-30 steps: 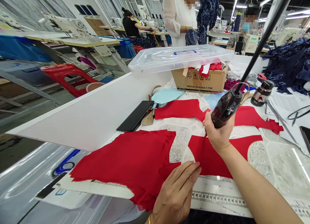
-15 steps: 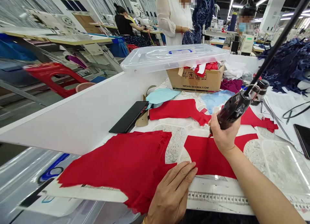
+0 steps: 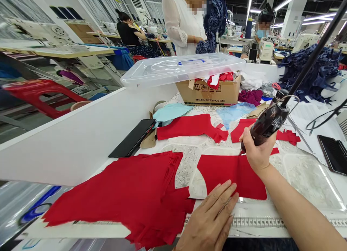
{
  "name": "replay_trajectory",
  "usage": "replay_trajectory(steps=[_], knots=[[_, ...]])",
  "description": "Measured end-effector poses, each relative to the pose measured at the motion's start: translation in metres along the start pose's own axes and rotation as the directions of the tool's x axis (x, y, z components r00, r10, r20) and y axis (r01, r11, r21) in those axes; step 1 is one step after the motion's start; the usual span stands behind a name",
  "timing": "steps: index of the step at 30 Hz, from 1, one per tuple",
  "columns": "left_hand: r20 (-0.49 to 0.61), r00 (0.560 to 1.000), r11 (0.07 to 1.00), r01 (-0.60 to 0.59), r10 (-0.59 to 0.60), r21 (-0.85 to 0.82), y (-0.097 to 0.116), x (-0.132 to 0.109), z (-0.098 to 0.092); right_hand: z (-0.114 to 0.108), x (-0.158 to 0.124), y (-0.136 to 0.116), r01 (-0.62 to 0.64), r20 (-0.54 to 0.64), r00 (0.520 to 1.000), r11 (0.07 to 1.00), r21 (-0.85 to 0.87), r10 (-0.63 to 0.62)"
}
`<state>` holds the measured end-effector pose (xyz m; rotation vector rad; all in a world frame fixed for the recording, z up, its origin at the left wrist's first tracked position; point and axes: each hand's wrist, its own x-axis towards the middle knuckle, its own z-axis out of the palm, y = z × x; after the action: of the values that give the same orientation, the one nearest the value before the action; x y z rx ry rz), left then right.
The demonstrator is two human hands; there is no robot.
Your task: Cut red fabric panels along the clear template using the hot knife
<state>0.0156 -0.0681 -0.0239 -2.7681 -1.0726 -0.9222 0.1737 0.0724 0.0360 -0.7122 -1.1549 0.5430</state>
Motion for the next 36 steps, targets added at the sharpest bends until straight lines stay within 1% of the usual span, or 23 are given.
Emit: replay_trajectory(steps=[4,9,14,19,22,25,28,32,36], knots=[[0.064,0.998,0.999,0.028,-0.026,-0.036,0.004,0.015,0.014,0.000,0.000,0.001,0.000,-0.034,0.999,1.000,-0.007,0.000],[0.070,0.997,0.999,0.025,-0.023,-0.030,0.003,0.015,0.022,0.000,0.001,0.004,-0.004,-0.045,0.999,1.000,-0.001,0.004],[0.066,0.998,1.000,0.015,-0.013,-0.026,0.002,0.013,0.023,-0.003,-0.001,0.008,-0.046,-0.070,0.997,0.999,-0.014,0.045],[0.085,0.996,0.999,-0.020,0.018,0.031,0.003,0.016,0.021,-0.006,-0.004,0.014,-0.039,-0.070,0.997,0.996,-0.085,0.033],[0.076,0.997,0.999,-0.024,0.021,0.033,0.002,0.017,0.022,-0.007,-0.002,0.012,-0.035,-0.083,0.996,0.997,-0.066,0.030],[0.049,0.998,0.999,-0.043,0.042,0.020,0.001,0.016,0.024,-0.013,0.002,0.006,-0.008,-0.083,0.997,1.000,-0.030,0.006],[0.030,0.996,0.996,-0.084,0.083,0.016,0.001,0.014,0.028,-0.023,0.009,0.002,-0.002,-0.079,0.997,0.999,-0.041,-0.002],[0.033,0.993,0.993,-0.116,0.116,0.012,-0.001,0.013,0.033,-0.035,0.015,0.003,0.020,-0.107,0.994,0.998,-0.057,-0.026],[0.023,0.991,0.991,-0.129,0.128,0.044,-0.002,0.012,0.035,-0.038,0.017,0.006,0.023,-0.122,0.992,0.998,-0.065,-0.031]])
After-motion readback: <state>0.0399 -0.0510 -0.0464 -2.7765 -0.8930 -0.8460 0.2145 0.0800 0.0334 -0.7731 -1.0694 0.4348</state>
